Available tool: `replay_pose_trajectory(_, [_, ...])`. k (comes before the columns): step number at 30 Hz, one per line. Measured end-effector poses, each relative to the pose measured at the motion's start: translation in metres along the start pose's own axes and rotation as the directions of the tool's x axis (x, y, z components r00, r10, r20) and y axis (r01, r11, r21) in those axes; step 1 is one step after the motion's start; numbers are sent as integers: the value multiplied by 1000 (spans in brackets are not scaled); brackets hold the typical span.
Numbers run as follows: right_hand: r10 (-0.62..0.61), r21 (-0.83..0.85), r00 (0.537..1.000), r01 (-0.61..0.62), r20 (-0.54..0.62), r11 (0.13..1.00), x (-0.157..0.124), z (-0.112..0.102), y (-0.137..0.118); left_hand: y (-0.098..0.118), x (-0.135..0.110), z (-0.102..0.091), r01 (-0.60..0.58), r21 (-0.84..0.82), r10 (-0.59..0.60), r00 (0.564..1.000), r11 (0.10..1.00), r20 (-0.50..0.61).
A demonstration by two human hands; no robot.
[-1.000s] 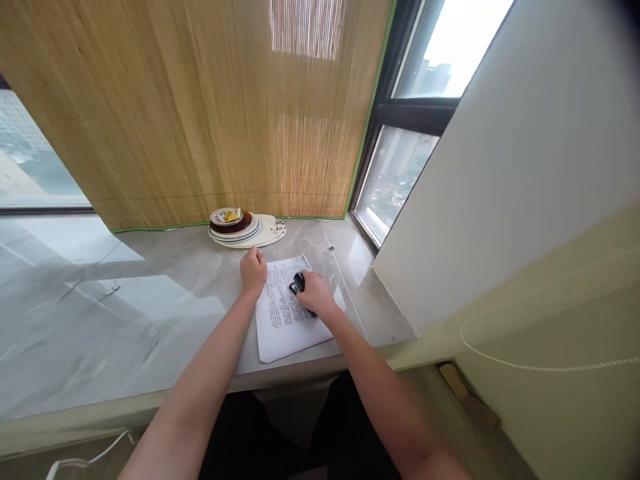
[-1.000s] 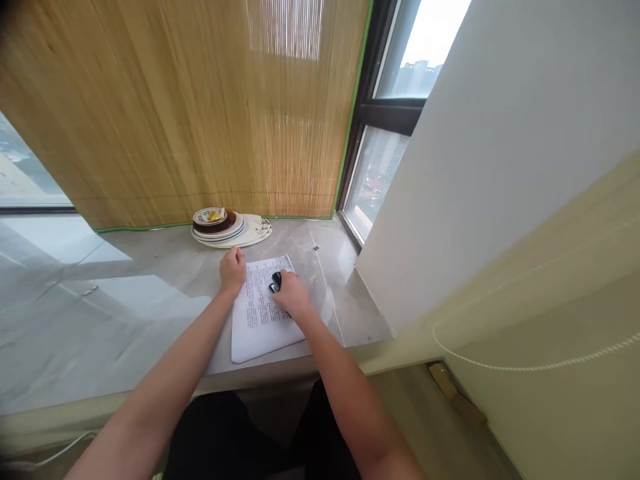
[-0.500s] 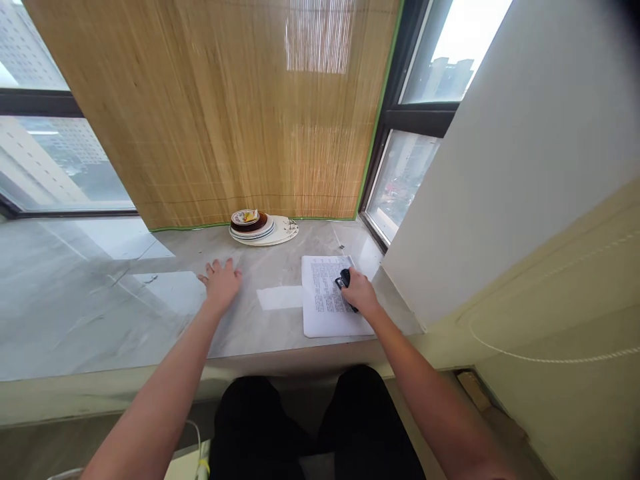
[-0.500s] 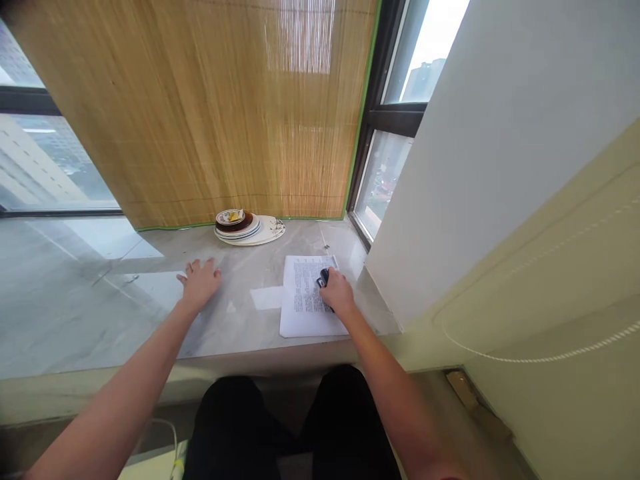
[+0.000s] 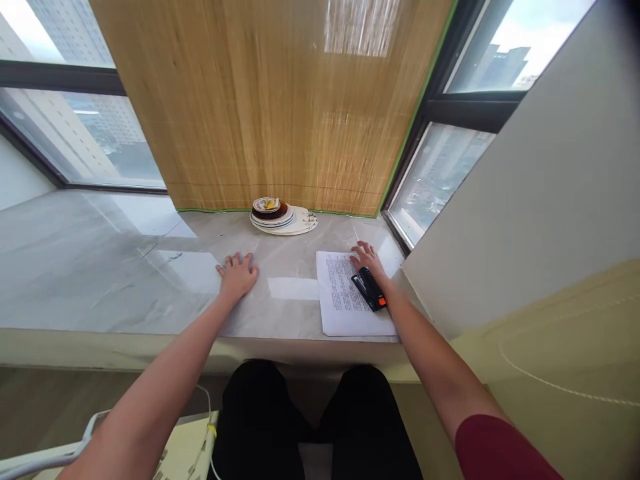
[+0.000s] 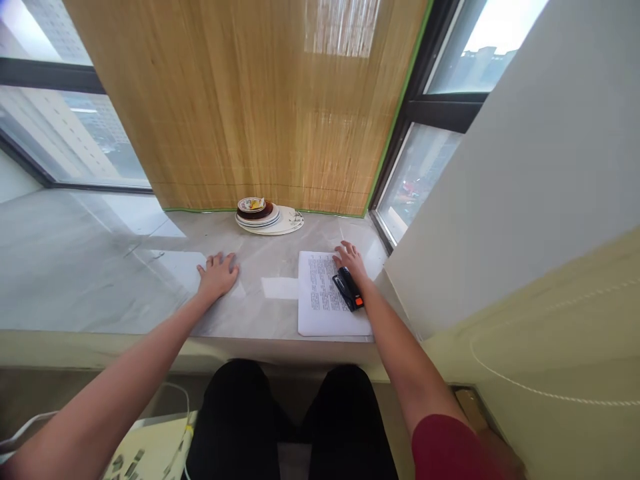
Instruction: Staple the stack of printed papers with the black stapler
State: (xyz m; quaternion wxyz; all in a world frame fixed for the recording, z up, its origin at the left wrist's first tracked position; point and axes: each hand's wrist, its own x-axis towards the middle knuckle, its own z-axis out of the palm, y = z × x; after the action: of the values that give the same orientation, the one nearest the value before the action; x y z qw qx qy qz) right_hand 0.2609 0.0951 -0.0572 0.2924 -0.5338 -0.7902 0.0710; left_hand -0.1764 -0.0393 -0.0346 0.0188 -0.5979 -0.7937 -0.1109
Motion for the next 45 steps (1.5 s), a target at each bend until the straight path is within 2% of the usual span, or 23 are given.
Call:
replay_pose_trajectory(3, [78, -105, 992, -67, 102, 992, 6, 9, 3, 0, -1, -1, 5, -12, -5, 1000, 1000, -7])
replay_pose_trajectory(5, [136, -109, 980, -121, 148, 987, 11, 12, 2, 0, -2, 0, 8, -17, -8, 1000, 1000, -11])
replay_pose_trajectory(8, [147, -96, 971, -131, 188, 987, 18, 21, -20, 0, -2, 2, 5, -27, -5, 1000, 1000, -19])
replay_pose_trajectory(10, [131, -116, 964, -107, 233, 988, 22, 33, -52, -1, -1, 4, 5, -39, -6, 1000, 999, -23])
replay_pose_trajectory(13, [105, -122, 950, -72, 293, 990, 26, 62, -115, -5, 3, 7, 6, -86, -8, 1000, 996, -21])
replay_pose_trajectory(18, [1, -51, 948, 16, 317, 999, 33, 117, -221, -17, 12, 4, 111, -380, -123, 992, 918, -5])
replay_pose_trajectory(21, [-93, -9, 955, 100, 283, 995, 34, 132, -262, -23, 14, -2, 130, -505, -167, 985, 854, -29])
replay_pose_trajectory(23, [-233, 77, 926, 220, 296, 972, 33, 134, -273, -24, 13, -4, 132, -570, -190, 981, 811, -45])
replay_pose_trajectory(26, [-432, 243, 825, 363, 364, 899, 29, 127, -267, -25, 13, -5, 128, -585, -205, 976, 801, -67])
replay_pose_trajectory(28, [-469, 307, 800, 370, 375, 877, 25, 118, -253, -25, 12, -5, 109, -573, -200, 975, 812, -98])
replay_pose_trajectory(30, [-450, 333, 815, 337, 365, 881, 20, 106, -236, -24, 12, -6, 88, -526, -173, 978, 846, -115])
replay_pose_trajectory(34, [-373, 317, 865, 269, 336, 909, 8, 75, -198, -21, 10, -8, 75, -403, -117, 990, 912, -80])
replay_pose_trajectory(39, [-313, 329, 904, 213, 291, 920, 0, 47, -158, -17, 8, -10, 60, -362, -86, 995, 930, -58])
replay_pose_trajectory(43, [-202, 319, 959, 132, 198, 938, -4, 38, -150, -15, 7, -9, 34, -307, -41, 999, 951, -16])
replay_pose_trajectory(45, [-63, 307, 994, 32, 89, 951, -16, 33, -156, -13, 7, -7, 17, -256, -21, 1000, 967, -11])
